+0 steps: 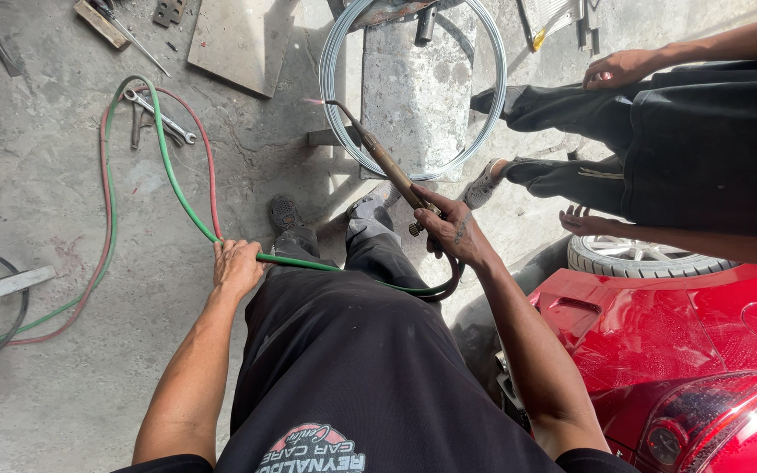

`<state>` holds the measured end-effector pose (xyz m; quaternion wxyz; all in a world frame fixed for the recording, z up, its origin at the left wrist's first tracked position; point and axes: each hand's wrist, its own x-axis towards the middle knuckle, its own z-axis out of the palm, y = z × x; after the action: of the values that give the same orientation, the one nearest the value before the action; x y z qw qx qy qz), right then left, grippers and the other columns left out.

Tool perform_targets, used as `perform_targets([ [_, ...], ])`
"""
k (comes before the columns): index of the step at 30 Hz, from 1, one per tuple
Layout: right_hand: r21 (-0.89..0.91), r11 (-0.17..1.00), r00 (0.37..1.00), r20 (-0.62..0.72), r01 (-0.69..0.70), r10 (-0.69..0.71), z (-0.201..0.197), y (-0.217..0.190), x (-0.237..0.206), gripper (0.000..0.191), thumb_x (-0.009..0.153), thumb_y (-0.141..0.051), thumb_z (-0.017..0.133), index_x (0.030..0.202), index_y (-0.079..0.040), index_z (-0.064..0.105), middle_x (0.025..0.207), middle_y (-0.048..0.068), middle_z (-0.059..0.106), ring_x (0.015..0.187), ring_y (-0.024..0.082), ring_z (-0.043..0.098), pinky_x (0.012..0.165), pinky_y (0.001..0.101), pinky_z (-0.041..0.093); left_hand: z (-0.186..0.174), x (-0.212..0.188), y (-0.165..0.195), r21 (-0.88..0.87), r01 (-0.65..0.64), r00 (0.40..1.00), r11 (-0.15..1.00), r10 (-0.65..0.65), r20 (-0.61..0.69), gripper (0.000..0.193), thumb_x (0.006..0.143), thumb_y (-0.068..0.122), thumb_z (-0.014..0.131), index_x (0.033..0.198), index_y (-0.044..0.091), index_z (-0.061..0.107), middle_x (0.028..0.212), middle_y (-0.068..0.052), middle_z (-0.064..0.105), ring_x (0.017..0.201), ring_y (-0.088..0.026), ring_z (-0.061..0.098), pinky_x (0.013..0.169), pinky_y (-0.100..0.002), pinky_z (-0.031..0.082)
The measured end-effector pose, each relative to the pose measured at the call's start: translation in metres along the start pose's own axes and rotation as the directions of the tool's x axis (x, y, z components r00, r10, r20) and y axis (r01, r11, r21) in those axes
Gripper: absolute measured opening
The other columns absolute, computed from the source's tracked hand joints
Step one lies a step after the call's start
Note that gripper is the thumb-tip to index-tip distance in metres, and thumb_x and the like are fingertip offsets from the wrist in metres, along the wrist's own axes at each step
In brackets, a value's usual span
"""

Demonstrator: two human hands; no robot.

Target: The person works under a car raised on a lift, holding a torch and heating a coil of wire. They then carry the wire coil to a metal plate on the floor and hammer it, before returning to heat the wire again with the torch under the vehicle.

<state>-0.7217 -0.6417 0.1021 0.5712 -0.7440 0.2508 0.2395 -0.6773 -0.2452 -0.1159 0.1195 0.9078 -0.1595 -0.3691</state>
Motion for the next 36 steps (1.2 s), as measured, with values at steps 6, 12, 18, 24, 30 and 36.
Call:
perform_targets([
  [6,-0.006,1.000,1.000,-0.002,-0.001,0.001,0.0002,-0.0006,0.0005,0.061,0.097,-0.036,0.061,0.153,-0.015,0.049,0.068,0.001,0.059,0.049,0.011,0.062,0.041,0.0279,0.052,-0.0006,-0.0003,-0.0003,-0.014,0.001,1.000,1.000,-0.001,-0.003,0.030,0.087,0.033,0.077,0.109,0.013,0.073,0.114,-0.007,0.068,0.126,-0.032,0.052,0.124,-0.056,0.021],
  [12,-0.002,1.000,1.000,-0.004,-0.011,0.011,0.0003,-0.0009,0.0006,0.061,0.097,-0.035,0.061,0.153,-0.015,0.048,0.068,0.001,0.060,0.048,0.010,0.062,0.041,0.0276,0.053,0.0014,0.0010,-0.0014,-0.022,0.012,1.000,1.000,-0.011,0.012,0.028,0.088,0.033,0.076,0.108,0.013,0.073,0.115,-0.007,0.068,0.126,-0.032,0.051,0.125,-0.056,0.021],
  [18,0.003,1.000,1.000,-0.002,-0.012,0.012,0.0006,-0.0010,-0.0010,0.062,0.097,-0.034,0.061,0.154,-0.014,0.048,0.069,0.001,0.060,0.049,0.010,0.062,0.042,0.0276,0.052,0.0037,0.0018,-0.0024,-0.017,0.001,1.000,1.000,-0.001,0.000,0.024,0.088,0.029,0.076,0.106,0.013,0.074,0.115,-0.006,0.068,0.126,-0.031,0.052,0.125,-0.056,0.021],
  [24,0.013,1.000,1.000,0.004,-0.006,0.006,0.0009,-0.0016,-0.0011,0.062,0.098,-0.034,0.061,0.154,-0.014,0.048,0.070,0.001,0.059,0.050,0.010,0.061,0.042,0.0274,0.052,0.0035,0.0019,-0.0027,-0.023,-0.023,0.999,0.999,0.022,-0.027,0.029,0.087,0.031,0.077,0.108,0.012,0.072,0.115,-0.008,0.068,0.124,-0.033,0.052,0.123,-0.057,0.023],
  [30,0.005,1.000,1.000,-0.003,-0.016,0.016,0.0013,-0.0032,-0.0013,0.062,0.098,-0.033,0.061,0.154,-0.012,0.047,0.070,0.001,0.060,0.050,0.010,0.061,0.042,0.0271,0.052,0.0010,0.0012,-0.0013,-0.017,-0.014,1.000,1.000,0.014,-0.014,0.027,0.087,0.029,0.077,0.107,0.012,0.073,0.115,-0.007,0.068,0.125,-0.033,0.051,0.124,-0.057,0.023],
  [36,0.034,0.999,0.999,-0.016,-0.038,0.038,0.0022,-0.0041,-0.0026,0.061,0.098,-0.031,0.061,0.154,-0.011,0.048,0.071,0.001,0.059,0.049,0.010,0.061,0.042,0.0275,0.051,-0.0049,-0.0002,0.0026,-0.036,-0.005,1.000,0.999,0.005,-0.006,0.027,0.088,0.029,0.076,0.109,0.012,0.073,0.113,-0.008,0.068,0.125,-0.032,0.052,0.125,-0.056,0.022],
])
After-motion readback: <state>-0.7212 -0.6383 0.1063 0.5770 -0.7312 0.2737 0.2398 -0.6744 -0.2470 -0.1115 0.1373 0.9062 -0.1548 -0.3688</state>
